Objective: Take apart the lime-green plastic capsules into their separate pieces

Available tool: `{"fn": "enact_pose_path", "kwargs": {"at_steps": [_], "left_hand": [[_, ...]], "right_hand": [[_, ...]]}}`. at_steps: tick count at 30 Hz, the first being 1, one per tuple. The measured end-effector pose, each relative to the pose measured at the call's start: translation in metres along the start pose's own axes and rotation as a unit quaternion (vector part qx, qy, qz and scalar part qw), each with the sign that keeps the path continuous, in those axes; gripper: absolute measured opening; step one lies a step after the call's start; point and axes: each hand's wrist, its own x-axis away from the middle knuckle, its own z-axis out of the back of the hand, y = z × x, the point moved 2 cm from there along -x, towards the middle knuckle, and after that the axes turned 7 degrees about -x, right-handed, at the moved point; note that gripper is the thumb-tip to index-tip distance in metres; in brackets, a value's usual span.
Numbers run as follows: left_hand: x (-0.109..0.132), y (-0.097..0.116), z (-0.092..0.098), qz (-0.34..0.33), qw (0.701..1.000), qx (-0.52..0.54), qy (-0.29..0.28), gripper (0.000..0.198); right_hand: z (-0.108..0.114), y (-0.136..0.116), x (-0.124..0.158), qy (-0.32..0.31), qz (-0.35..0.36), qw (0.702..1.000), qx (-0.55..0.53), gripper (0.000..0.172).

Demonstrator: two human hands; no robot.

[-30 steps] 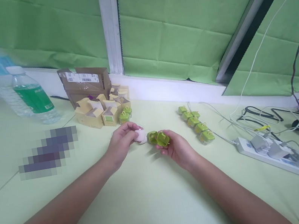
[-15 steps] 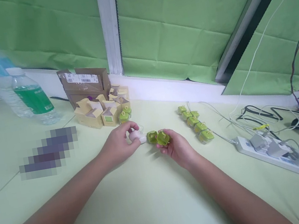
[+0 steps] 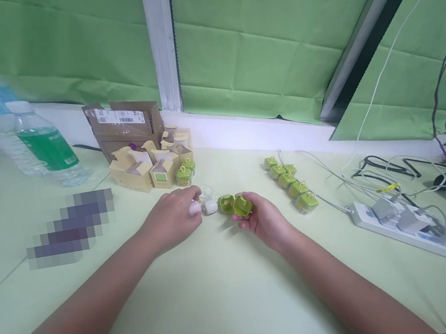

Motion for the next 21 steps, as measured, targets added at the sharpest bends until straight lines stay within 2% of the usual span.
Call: {"fn": "enact_pose_path", "kwargs": {"at_steps": [8,11,16,19,21], "left_hand": [[0.0,-0.001,0.002,-0.028,0.999,-0.019,-0.005,0.034],[0.0,0.003,0.008,-0.039,0.998,-0.005,0.043,0.036],[0.002,0.016,0.017,-0.082,0.987,0.055,0.129,0.019],[0.004,0.02,0.015,-0.105,0.987,0.022,0.117,0.021],[0.004,0.016,0.01,-0.092,0.991,-0.038,0.089,0.028]], "right_hand": [[0.002,0.001,-0.002,0.01,0.003,1.0,-0.001,0.014],[0.002,0.0,-0.002,0.009,-0.002,1.0,-0.015,0.016],[0.0,-0.002,-0.001,-0.043,-0.024,0.997,-0.058,0.017],[-0.001,-0.001,-0.001,-0.065,-0.032,0.996,-0.06,0.017],[-0.001,0.0,-0.001,-0.065,-0.031,0.996,-0.053,0.017]]}}
